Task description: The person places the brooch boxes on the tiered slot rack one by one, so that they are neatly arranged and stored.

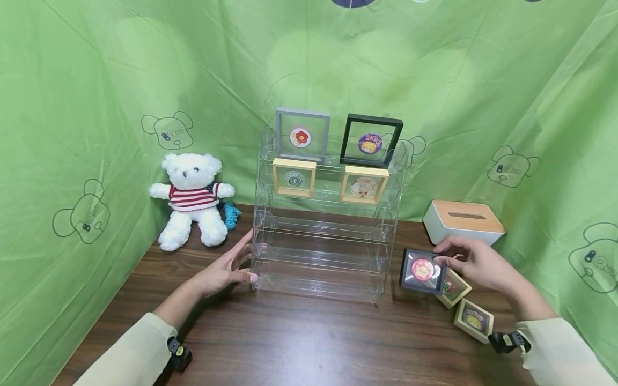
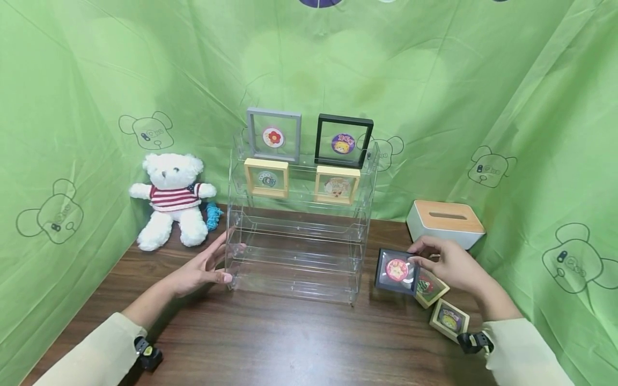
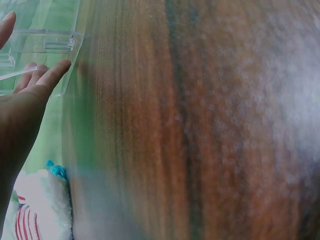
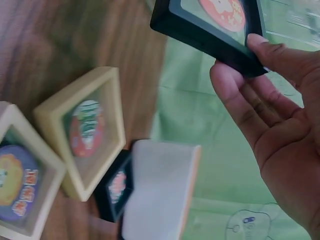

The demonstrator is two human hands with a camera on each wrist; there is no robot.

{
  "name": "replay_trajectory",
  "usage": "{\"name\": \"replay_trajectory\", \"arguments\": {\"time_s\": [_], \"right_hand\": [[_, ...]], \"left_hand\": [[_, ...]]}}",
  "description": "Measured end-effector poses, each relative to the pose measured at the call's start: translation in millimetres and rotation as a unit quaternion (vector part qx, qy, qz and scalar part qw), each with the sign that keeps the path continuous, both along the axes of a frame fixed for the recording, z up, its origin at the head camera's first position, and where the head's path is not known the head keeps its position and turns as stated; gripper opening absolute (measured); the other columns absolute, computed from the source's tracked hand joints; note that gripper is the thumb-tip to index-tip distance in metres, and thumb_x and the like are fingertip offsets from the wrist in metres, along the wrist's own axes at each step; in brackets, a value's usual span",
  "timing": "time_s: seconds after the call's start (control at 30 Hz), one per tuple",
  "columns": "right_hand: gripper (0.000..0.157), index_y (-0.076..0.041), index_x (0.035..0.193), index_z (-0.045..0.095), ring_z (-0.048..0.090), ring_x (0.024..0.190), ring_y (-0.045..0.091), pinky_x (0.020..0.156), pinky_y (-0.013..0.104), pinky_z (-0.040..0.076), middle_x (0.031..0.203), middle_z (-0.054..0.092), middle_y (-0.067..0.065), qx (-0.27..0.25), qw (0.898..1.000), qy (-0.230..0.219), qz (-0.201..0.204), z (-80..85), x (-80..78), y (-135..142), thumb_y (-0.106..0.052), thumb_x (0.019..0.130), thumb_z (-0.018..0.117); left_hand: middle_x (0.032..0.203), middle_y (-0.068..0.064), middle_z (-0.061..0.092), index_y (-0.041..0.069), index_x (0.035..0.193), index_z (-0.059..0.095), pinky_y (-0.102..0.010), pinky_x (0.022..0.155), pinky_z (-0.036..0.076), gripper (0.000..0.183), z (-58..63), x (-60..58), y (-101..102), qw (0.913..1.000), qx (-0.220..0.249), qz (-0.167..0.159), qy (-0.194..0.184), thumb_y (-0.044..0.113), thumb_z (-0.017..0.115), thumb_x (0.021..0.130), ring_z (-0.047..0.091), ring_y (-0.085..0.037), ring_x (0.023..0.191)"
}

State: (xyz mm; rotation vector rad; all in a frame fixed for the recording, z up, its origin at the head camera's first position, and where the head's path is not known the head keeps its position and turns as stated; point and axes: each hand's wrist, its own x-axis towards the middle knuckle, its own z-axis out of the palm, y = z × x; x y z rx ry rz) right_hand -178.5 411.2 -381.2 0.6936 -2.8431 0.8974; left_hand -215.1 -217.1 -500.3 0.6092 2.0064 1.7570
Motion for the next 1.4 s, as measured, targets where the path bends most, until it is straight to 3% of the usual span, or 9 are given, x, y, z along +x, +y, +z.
{"name": "replay_trajectory", "arguments": {"time_s": [0.23,0.43,0.53,0.83,1.07,1.27,1.4], "right_hand": [[0.02,-0.015,0.113,0.08,0.077,0.084,0.005,0.069,0.022,0.063,0.1,0.082,-0.001,-0.045,0.999,-0.023,-0.019,26.7,3.9,-3.5,-0.003,0.097,0.083],[0.027,-0.003,0.115,0.078,0.078,0.078,0.009,0.061,0.025,0.064,0.098,0.082,0.002,-0.121,0.992,-0.008,0.034,42.1,1.2,-15.9,0.014,0.094,0.077],[0.03,-0.002,0.115,0.078,0.079,0.078,0.009,0.058,0.025,0.063,0.098,0.082,0.001,-0.137,0.989,0.003,0.047,49.6,0.5,-26.5,0.018,0.094,0.075],[0.03,-0.001,0.113,0.078,0.08,0.094,0.005,0.074,0.023,0.067,0.106,0.08,0.002,-0.152,0.982,0.075,0.086,65.0,-4.4,-62.6,0.019,0.09,0.079],[0.03,-0.003,0.113,0.079,0.076,0.089,0.003,0.062,0.018,0.062,0.109,0.077,-0.003,-0.17,0.979,0.101,0.058,73.8,-7.1,-92.7,0.018,0.091,0.079],[0.029,-0.005,0.112,0.08,0.074,0.099,0.001,0.086,0.018,0.066,0.108,0.077,0.003,-0.167,0.976,0.127,0.051,78.0,-16.6,-115.2,0.015,0.091,0.081],[0.028,-0.004,0.11,0.081,0.073,0.101,-0.002,0.086,0.018,0.065,0.107,0.078,0.009,-0.172,0.971,0.154,0.06,77.4,-24.3,-127.7,0.016,0.09,0.082]], "left_hand": [[0.182,-0.032,0.002,0.037,0.179,-0.006,-0.075,0.128,0.031,0.117,-0.1,-0.1,0.0,1.0,0.0,0.0,0.002,0.009,0.078,0.102,0.003,-0.059,0.168],[0.183,-0.031,0.0,0.034,0.179,-0.007,-0.076,0.13,0.025,0.117,-1.3,-1.2,0.0,1.0,-0.003,0.001,-0.004,0.01,0.078,0.102,0.002,-0.059,0.168],[0.183,-0.03,0.0,0.034,0.179,-0.008,-0.077,0.13,0.02,0.118,-1.6,-1.4,0.1,1.0,0.0,0.0,-0.009,0.01,0.079,0.102,0.001,-0.059,0.169],[0.181,-0.032,0.008,0.032,0.179,-0.008,-0.078,0.13,0.02,0.119,-1.9,-0.4,2.3,0.9995,0.027,-0.014,-0.004,0.004,0.078,0.101,0.004,-0.059,0.168],[0.181,-0.032,0.007,0.033,0.179,-0.008,-0.078,0.13,0.019,0.119,-1.2,0.0,2.0,0.9997,0.021,-0.011,-0.006,0.005,0.078,0.101,0.003,-0.059,0.168],[0.181,-0.032,0.007,0.033,0.179,-0.008,-0.079,0.131,0.016,0.119,-1.1,0.1,1.2,0.9998,0.017,-0.008,-0.002,0.005,0.078,0.101,0.003,-0.059,0.168],[0.181,-0.032,0.008,0.035,0.179,-0.007,-0.079,0.13,0.017,0.118,-1.1,0.1,1.5,0.9998,0.018,-0.01,-0.003,0.005,0.078,0.101,0.004,-0.059,0.168]]}}
